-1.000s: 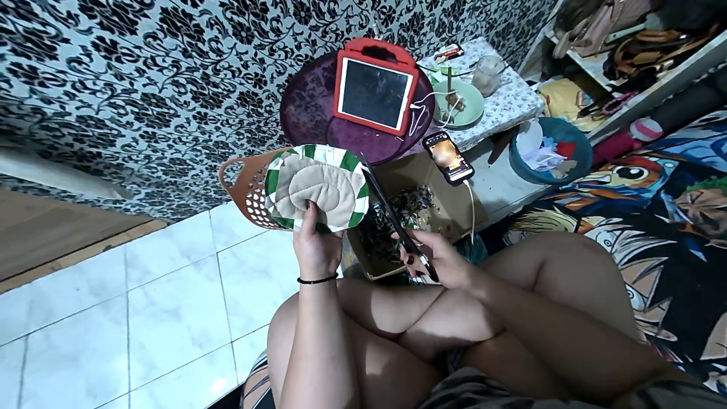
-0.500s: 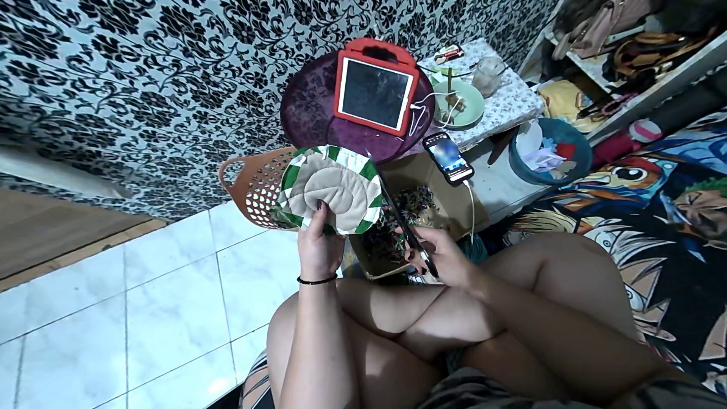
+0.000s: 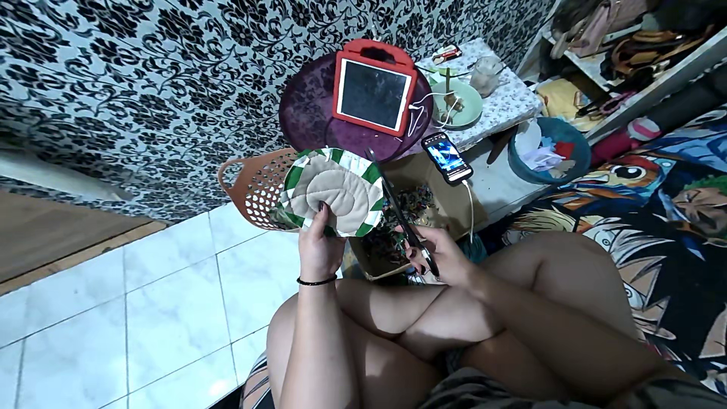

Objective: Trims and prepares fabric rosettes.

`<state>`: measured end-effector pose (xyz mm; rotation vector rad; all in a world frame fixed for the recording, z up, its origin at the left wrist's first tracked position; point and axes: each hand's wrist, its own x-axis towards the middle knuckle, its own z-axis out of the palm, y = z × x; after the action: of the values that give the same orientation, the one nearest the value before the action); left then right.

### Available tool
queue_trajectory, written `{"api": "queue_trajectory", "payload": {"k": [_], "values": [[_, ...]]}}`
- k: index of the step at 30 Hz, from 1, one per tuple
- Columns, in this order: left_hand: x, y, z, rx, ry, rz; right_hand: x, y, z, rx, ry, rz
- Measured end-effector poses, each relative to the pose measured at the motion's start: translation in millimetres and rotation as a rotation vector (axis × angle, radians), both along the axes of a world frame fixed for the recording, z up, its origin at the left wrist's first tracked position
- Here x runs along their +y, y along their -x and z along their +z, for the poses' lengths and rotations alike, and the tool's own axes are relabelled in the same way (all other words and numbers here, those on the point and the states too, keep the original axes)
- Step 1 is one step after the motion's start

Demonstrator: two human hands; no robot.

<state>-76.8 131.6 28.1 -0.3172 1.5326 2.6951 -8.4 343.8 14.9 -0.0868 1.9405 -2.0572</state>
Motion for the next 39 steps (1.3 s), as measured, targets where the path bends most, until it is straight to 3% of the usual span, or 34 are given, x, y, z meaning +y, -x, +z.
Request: {"api": "queue_trajectory", "payload": {"k": [39], "values": [[-2.3,2.2,-0.5,-0.025,0.029,-0.009,0.3,-0.2,8.2,-0.093,0.02,-0.035]]}}
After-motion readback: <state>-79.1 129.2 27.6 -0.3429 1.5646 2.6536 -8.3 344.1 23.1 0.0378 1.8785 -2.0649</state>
